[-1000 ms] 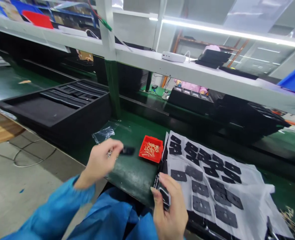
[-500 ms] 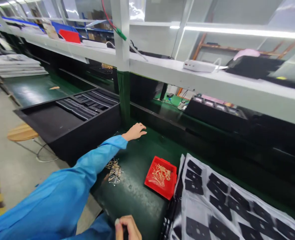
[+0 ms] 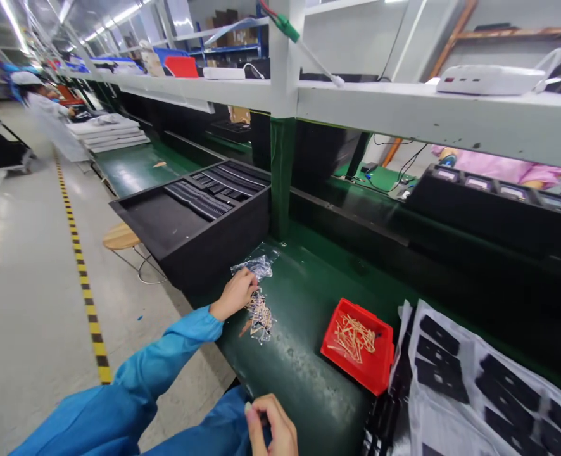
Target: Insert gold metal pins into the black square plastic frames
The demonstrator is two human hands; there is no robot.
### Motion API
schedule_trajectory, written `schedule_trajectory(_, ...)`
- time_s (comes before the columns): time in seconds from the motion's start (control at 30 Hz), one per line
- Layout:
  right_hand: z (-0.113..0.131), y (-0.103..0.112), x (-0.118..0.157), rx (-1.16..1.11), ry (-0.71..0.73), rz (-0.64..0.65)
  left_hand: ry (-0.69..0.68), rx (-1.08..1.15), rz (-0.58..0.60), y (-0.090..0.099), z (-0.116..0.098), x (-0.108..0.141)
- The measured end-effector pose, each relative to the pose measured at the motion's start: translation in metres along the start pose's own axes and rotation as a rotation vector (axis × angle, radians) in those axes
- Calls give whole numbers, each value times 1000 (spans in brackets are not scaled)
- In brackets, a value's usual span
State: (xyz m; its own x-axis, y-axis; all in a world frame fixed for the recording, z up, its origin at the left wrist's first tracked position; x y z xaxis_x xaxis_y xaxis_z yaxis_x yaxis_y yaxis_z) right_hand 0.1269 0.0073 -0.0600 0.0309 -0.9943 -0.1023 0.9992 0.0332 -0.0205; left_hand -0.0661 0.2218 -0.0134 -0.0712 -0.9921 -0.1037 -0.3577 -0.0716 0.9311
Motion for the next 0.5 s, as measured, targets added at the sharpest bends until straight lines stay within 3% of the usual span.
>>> schedule_trajectory(0.1,11,14,-7,22,-23,-21,49,20,-53,0,-1,1)
schedule_trajectory(0.23,40,33,-23,93,-21,-24,82,112,-116,16,-3,13)
schedule_trajectory(0.37,75,24,-44,133,0,12,78,208,-152,31,-13,26)
schedule_trajectory(0.5,85,1,-51,147,-13,104,143,221,-170,32,-9,24)
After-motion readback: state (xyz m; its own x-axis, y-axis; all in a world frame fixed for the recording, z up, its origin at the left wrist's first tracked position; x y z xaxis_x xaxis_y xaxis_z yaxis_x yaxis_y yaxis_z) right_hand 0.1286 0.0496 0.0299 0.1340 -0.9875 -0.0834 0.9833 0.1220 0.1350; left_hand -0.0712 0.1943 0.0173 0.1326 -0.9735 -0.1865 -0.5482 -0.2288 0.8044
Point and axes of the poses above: each hand's wrist, its own x-axis away from the middle knuckle, its own y-axis out of the back of the hand, z = x × y, the point moved 8 cm from there along -x, towards the middle knuckle, and after that the axes turned 10 degrees about -x, right-handed, at the moved point
